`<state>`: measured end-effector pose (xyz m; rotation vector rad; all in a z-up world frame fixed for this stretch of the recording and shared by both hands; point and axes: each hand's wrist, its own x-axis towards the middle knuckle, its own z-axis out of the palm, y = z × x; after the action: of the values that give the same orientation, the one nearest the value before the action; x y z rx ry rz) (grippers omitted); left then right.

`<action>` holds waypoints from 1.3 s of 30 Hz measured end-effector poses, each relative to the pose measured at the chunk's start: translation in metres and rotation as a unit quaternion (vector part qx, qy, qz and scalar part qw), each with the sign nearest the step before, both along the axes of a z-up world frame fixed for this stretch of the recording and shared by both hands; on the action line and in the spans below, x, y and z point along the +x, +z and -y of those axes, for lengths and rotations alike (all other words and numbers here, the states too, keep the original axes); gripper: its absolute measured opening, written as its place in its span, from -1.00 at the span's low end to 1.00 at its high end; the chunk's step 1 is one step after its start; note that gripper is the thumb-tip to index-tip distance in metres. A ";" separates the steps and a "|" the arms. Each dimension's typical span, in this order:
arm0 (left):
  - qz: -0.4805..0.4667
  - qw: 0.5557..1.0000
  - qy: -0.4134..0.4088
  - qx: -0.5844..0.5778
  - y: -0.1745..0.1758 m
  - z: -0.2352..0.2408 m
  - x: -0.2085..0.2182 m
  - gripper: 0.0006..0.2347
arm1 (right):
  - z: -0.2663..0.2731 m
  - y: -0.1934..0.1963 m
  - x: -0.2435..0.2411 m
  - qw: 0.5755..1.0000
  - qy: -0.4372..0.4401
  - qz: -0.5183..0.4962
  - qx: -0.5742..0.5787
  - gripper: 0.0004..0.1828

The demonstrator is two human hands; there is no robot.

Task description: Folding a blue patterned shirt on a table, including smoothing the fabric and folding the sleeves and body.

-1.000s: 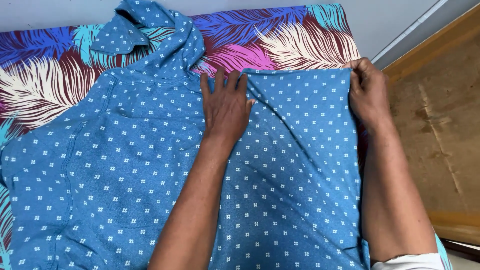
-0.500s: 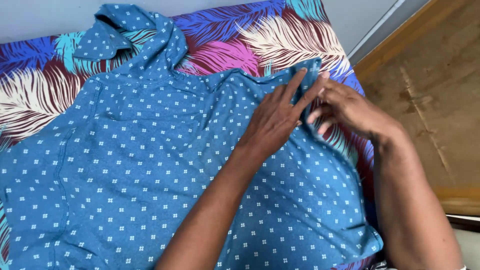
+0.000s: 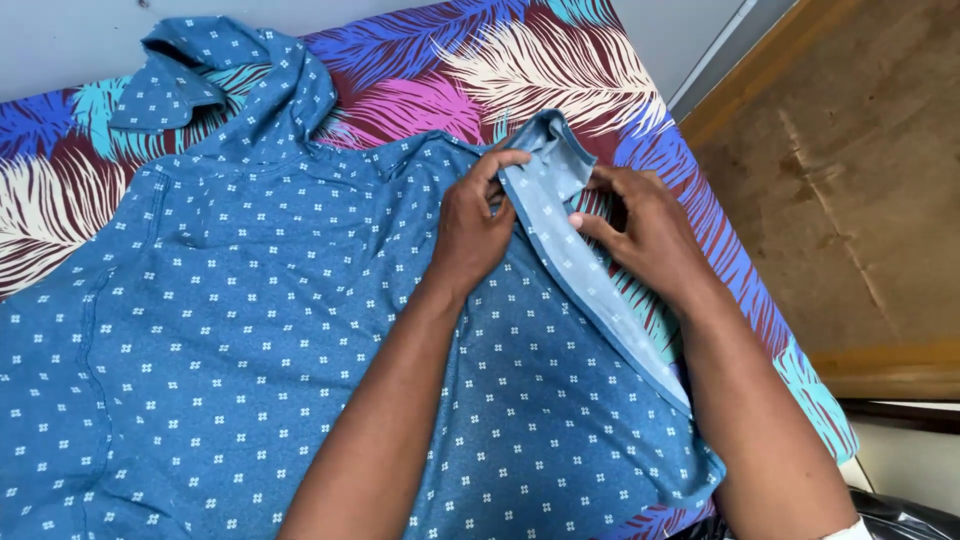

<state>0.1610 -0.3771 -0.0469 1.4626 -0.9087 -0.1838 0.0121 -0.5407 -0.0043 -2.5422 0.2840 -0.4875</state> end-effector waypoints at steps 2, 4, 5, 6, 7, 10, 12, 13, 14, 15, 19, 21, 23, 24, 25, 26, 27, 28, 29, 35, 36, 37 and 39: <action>-0.086 0.995 -0.029 -0.032 -0.004 0.000 0.003 -0.63 | -0.005 -0.010 0.005 1.000 0.001 0.011 -0.013 -0.44; -0.159 0.977 -0.094 -0.108 0.000 -0.002 0.006 -0.65 | -0.010 -0.019 0.011 0.998 0.016 0.053 0.012 -0.50; -0.158 0.977 -0.094 -0.108 0.000 -0.002 0.007 -0.65 | -0.016 -0.015 0.015 0.998 0.015 0.053 0.013 -0.50; -0.160 0.973 -0.105 -0.132 0.000 -0.002 0.008 -0.64 | -0.022 -0.011 0.019 0.994 0.009 0.061 0.088 -0.62; -0.163 0.967 -0.115 -0.156 0.000 -0.003 0.009 -0.63 | -0.028 -0.007 0.024 0.984 0.004 0.069 0.162 -0.73; -0.163 0.964 -0.116 -0.177 0.005 -0.005 0.007 -0.60 | -0.008 -0.037 0.016 0.934 0.023 0.099 0.343 -0.84; -0.175 0.964 -0.100 -0.173 0.010 -0.006 0.007 -0.56 | -0.012 -0.027 0.021 0.912 0.015 0.082 0.402 -0.75; -0.186 0.964 -0.084 -0.169 0.013 -0.006 0.006 -0.50 | -0.015 -0.022 0.024 0.886 0.007 0.065 0.460 -0.60; -0.186 0.964 -0.085 -0.169 0.012 -0.007 0.009 -0.50 | -0.012 -0.027 0.025 0.885 0.006 0.066 0.460 -0.60; -0.185 0.965 -0.078 -0.171 0.012 -0.008 0.011 -0.46 | -0.010 -0.033 0.027 0.828 0.036 0.097 0.552 -0.69; -0.172 0.970 -0.079 -0.150 0.014 -0.011 0.011 -0.41 | -0.009 -0.028 0.026 0.722 0.134 0.096 0.672 -0.69; -0.170 0.972 -0.081 -0.141 0.016 -0.011 0.010 -0.40 | -0.002 -0.028 0.022 0.720 0.172 0.077 0.668 -0.58; -0.171 0.973 -0.082 -0.129 0.014 -0.012 0.009 -0.39 | -0.001 -0.020 0.013 0.717 0.206 0.058 0.664 -0.33; -0.177 0.971 -0.083 -0.140 0.013 -0.012 0.010 -0.38 | -0.001 -0.011 0.010 0.805 0.189 -0.007 0.562 -0.13; -0.182 0.968 -0.084 -0.151 0.012 -0.011 0.012 -0.38 | -0.001 -0.001 0.006 0.875 0.168 -0.071 0.448 0.08; -0.183 0.968 -0.084 -0.150 0.012 -0.011 0.012 -0.38 | -0.001 0.002 0.006 0.875 0.168 -0.072 0.449 0.08; -0.176 0.970 -0.067 -0.156 0.012 -0.011 0.012 -0.43 | -0.002 0.004 0.006 0.909 0.130 -0.110 0.381 -0.02; -0.169 0.971 -0.051 -0.162 0.012 -0.011 0.013 -0.47 | -0.003 0.007 0.007 0.935 0.092 -0.147 0.310 -0.10; -0.168 0.971 -0.050 -0.162 0.012 -0.012 0.014 -0.47 | 0.001 0.002 0.008 0.935 0.093 -0.147 0.310 -0.10; -0.185 0.961 -0.078 -0.190 0.022 -0.010 0.011 -0.42 | 0.012 -0.015 0.009 0.978 0.011 -0.078 0.192 -0.80; -0.184 0.961 -0.080 -0.192 0.024 -0.010 0.011 -0.42 | 0.014 -0.015 0.009 0.964 0.018 -0.048 0.259 -0.83; -0.182 0.961 -0.082 -0.193 0.026 -0.011 0.011 -0.42 | 0.015 -0.015 0.009 0.945 0.024 -0.017 0.325 -0.79; -0.182 0.963 -0.072 -0.183 0.033 -0.012 0.011 -0.40 | 0.010 -0.015 0.010 0.920 0.024 -0.001 0.392 -0.74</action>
<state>0.1716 -0.3652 -0.0135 0.9791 -0.7017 -0.3608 0.0222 -0.5511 -0.0193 -1.7598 0.3349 -0.2703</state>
